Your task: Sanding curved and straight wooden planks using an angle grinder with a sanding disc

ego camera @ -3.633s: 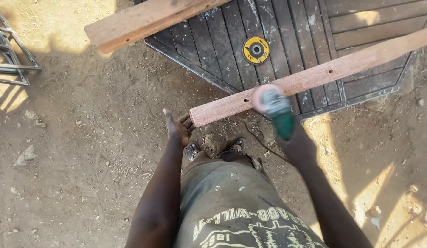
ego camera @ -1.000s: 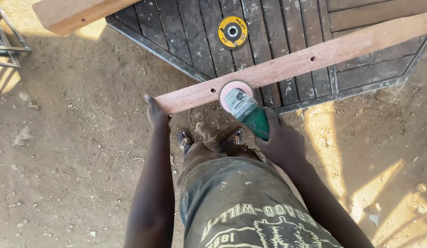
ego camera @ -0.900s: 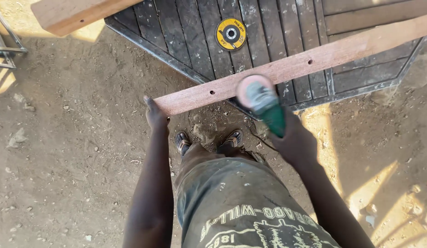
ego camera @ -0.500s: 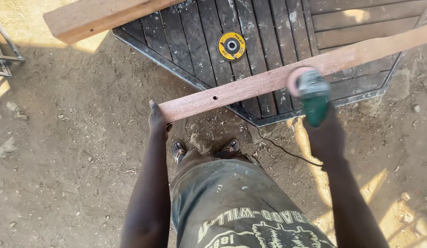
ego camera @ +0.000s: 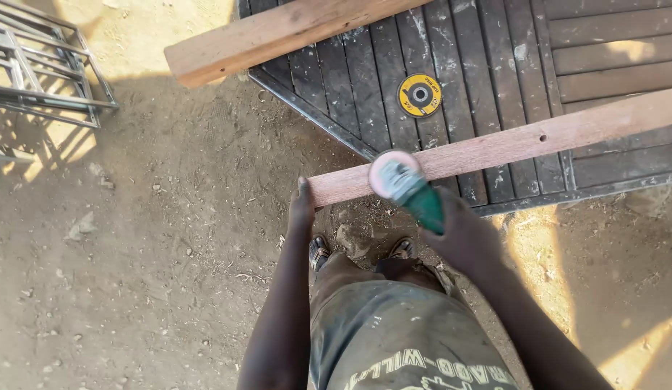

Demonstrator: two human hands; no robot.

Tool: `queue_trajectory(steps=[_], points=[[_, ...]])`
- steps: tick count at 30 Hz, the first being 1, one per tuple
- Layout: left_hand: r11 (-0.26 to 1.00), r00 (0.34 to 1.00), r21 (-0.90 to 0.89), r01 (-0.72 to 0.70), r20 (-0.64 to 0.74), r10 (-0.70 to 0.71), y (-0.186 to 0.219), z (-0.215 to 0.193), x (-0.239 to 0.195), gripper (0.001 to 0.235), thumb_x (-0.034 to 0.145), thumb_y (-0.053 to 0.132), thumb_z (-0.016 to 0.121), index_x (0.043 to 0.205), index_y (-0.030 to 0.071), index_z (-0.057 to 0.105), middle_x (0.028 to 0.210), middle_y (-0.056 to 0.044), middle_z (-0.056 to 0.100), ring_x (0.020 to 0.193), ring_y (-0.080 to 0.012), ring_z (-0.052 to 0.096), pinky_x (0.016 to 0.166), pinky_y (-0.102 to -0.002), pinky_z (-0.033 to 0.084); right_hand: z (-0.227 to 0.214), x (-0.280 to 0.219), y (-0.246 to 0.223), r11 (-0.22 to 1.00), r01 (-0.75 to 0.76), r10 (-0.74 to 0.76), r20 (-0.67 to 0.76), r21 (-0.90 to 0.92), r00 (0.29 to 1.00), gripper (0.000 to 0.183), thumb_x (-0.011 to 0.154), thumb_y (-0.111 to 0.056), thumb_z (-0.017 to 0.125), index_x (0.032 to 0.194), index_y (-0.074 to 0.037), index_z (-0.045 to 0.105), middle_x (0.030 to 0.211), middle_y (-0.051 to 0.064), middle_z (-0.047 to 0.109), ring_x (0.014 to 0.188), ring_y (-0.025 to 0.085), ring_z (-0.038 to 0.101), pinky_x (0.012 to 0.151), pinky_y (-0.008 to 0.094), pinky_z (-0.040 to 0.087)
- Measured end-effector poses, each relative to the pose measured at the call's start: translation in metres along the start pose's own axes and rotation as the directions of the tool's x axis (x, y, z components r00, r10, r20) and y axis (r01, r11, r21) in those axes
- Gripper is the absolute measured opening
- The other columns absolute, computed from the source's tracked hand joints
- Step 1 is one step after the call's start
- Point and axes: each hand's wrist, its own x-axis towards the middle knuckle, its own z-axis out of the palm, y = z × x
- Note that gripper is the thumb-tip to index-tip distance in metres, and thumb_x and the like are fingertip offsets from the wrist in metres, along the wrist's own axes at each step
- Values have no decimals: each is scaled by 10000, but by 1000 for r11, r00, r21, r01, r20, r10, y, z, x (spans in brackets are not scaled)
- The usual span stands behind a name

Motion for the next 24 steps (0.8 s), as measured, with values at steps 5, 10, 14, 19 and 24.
queue_trajectory(steps=[5, 10, 14, 19, 24], points=[[605, 947, 796, -20, -179, 266, 47, 50, -42, 758, 1010, 703, 425, 1398, 51, 458, 1487, -263, 423, 1385, -458, 434, 1165, -624, 316, -54, 17, 78, 996, -90, 87, -140, -17, 986, 861, 866, -431, 675, 1602, -138, 339, 1362, 259, 586, 1197, 486, 637, 1013, 653, 495], [253, 823, 934, -252, 69, 565, 23, 157, -50, 550, 1016, 536, 560, 1340, 92, 589, 1521, -163, 454, 1459, -406, 359, 1200, -637, 232, -117, 40, 189, 984, -176, 175, -225, 16, 958, 887, 866, -453, 683, 1591, -84, 331, 1325, 301, 603, 1242, 503, 603, 1051, 637, 463], [-15, 556, 935, -354, 223, 801, 12, 239, -60, 345, 1007, 451, 541, 977, 149, 705, 1036, -103, 687, 1099, -354, 593, 1112, -597, 323, -161, 60, 270, 966, -239, 258, -332, 97, 907, 734, 870, -438, 688, 1475, -133, 404, 1223, 289, 654, 1130, 535, 613, 915, 620, 455], [-69, 507, 898, -434, 307, 806, 13, 296, -69, 366, 987, 392, 535, 847, 113, 726, 904, -109, 718, 962, -383, 613, 936, -525, 393, -198, 80, 355, 967, -206, 252, -414, 153, 875, 574, 875, -406, 680, 1322, -98, 494, 1046, 280, 694, 941, 569, 637, 752, 621, 451], [19, 671, 935, -354, 240, 701, 15, 324, -73, 433, 1015, 448, 458, 962, 136, 753, 1014, -105, 745, 964, -366, 613, 904, -514, 366, -219, 103, 425, 826, -203, 384, -262, 527, 885, 497, 930, -312, 676, 1315, -39, 518, 1054, 168, 612, 870, 328, 587, 719, 477, 443]])
